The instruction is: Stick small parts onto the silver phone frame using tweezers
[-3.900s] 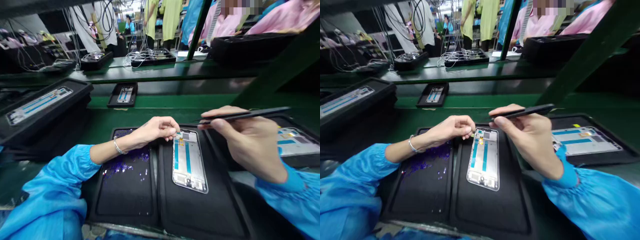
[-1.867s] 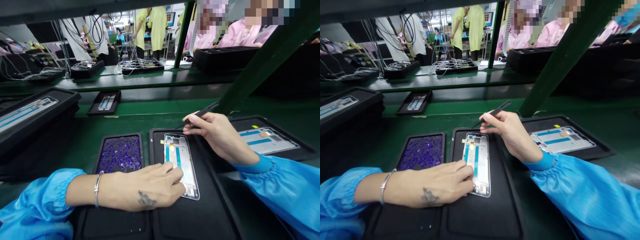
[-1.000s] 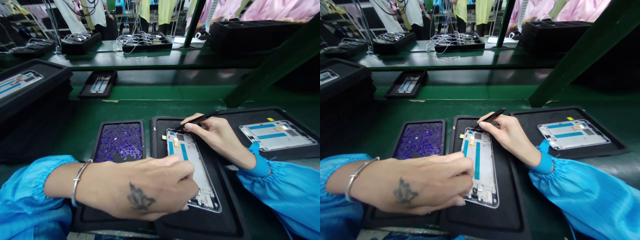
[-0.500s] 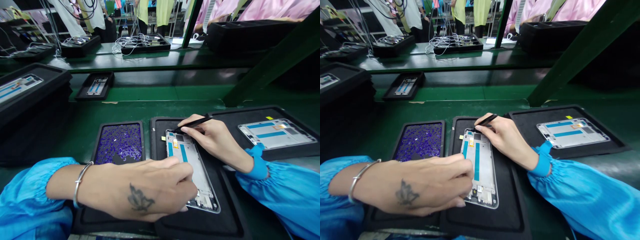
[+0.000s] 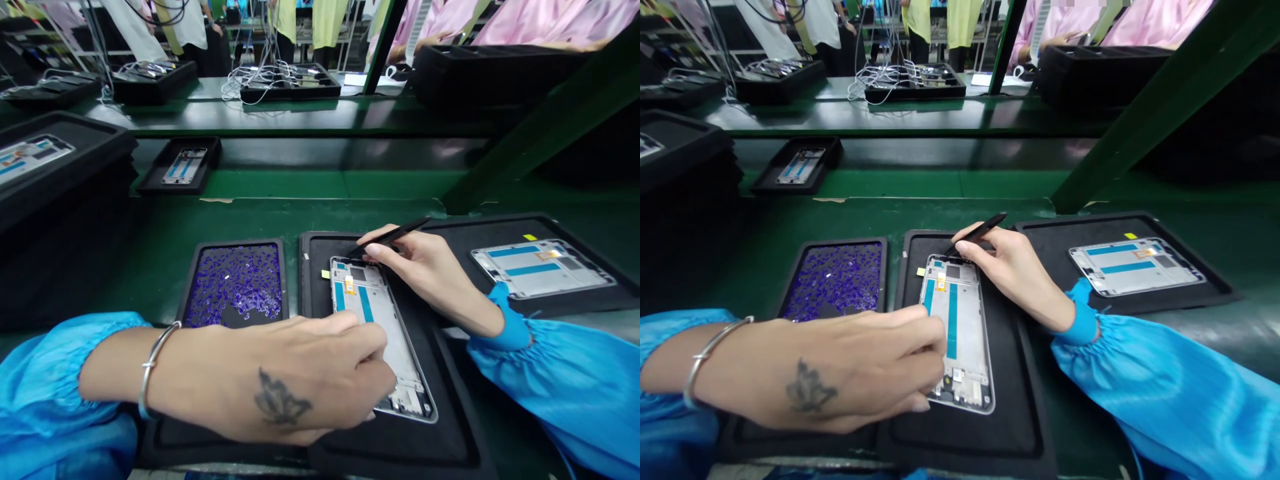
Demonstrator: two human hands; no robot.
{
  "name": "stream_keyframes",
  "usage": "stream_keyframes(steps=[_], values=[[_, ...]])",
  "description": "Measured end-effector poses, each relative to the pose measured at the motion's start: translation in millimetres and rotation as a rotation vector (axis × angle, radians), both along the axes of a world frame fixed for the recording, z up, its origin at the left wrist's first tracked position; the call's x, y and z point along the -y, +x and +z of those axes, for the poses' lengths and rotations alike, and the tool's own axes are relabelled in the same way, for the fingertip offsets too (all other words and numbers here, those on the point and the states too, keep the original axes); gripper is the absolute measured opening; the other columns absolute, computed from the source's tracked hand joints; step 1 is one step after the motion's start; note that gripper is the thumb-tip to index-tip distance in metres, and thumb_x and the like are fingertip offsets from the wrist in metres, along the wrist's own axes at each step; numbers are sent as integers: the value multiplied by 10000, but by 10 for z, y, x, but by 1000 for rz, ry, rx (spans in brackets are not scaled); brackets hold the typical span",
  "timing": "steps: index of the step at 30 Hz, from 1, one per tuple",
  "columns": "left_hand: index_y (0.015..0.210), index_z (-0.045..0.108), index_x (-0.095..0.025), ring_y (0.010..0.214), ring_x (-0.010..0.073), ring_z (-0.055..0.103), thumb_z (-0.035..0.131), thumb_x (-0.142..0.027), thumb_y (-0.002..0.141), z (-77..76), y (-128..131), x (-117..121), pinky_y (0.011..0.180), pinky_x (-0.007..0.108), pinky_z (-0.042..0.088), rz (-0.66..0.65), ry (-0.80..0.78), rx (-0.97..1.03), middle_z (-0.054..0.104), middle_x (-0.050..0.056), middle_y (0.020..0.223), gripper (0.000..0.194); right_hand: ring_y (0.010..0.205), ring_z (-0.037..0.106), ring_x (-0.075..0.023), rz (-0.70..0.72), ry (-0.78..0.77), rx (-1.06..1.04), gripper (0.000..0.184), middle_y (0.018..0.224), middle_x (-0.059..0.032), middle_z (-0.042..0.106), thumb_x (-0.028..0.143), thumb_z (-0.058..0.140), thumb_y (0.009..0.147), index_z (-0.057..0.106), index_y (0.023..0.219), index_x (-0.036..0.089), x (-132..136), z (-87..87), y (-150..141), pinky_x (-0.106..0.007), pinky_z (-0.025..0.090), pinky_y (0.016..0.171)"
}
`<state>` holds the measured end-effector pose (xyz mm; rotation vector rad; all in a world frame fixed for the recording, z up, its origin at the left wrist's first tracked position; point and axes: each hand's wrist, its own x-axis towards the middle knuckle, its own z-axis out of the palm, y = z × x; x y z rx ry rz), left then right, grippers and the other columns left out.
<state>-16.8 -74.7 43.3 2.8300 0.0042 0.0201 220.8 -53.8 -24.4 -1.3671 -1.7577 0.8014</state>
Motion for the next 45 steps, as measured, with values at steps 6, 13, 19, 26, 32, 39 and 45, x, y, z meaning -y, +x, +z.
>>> stream_keyframes(steps=[6, 13, 19, 26, 32, 39, 45], values=[[928, 514, -113, 803, 167, 329, 641, -288, 825, 34, 11, -1, 680, 294, 337, -6, 25, -4, 414, 58, 922, 240, 878, 626, -116, -21, -23, -9, 233, 979, 12, 668, 382, 607, 903, 686, 985, 178, 1, 14, -6, -198, 497, 758], [924, 518, -109, 812, 170, 340, 637, -276, 820, 35, -1, 8, 674, 291, 330, -11, 33, 2, 415, 59, 908, 229, 765, 644, -146, -25, -43, -33, 225, 879, -2, 667, 385, 614, 894, 673, 957, 177, 3, 27, -6, -260, 503, 686], [938, 493, -113, 794, 168, 338, 624, -272, 830, 39, -6, 14, 648, 281, 323, -2, 0, -22, 412, 67, 928, 233, 803, 651, -155, -26, -48, -61, 225, 902, -8, 671, 380, 614, 892, 670, 988, 184, 2, 20, -4, -271, 522, 728], [946, 490, -108, 792, 162, 326, 652, -278, 809, 58, -4, 3, 617, 271, 309, 4, 19, -22, 387, 61, 926, 272, 910, 616, -104, 2, 66, 71, 192, 1033, 18, 657, 348, 592, 914, 689, 978, 196, 30, 11, -8, -174, 507, 714], [950, 503, -109, 795, 166, 335, 649, -281, 806, 52, 5, 5, 611, 277, 312, 3, 28, -32, 392, 64, 926, 268, 896, 617, -103, 12, 67, 80, 179, 1016, 17, 660, 334, 594, 912, 690, 955, 189, 26, 22, -19, -176, 506, 715], [937, 498, -107, 779, 162, 303, 606, -281, 838, 24, -5, 5, 610, 285, 316, 0, 44, -11, 384, 64, 914, 228, 847, 630, -121, -20, -8, -2, 214, 958, -1, 662, 371, 604, 901, 680, 960, 180, 12, 13, -11, -209, 524, 732], [942, 497, -112, 791, 163, 325, 625, -272, 829, 37, -9, 8, 599, 281, 321, 8, 26, -16, 397, 64, 927, 234, 868, 627, -123, -15, 0, 21, 209, 985, -5, 661, 360, 594, 907, 682, 978, 185, 27, 23, -3, -196, 525, 721]])
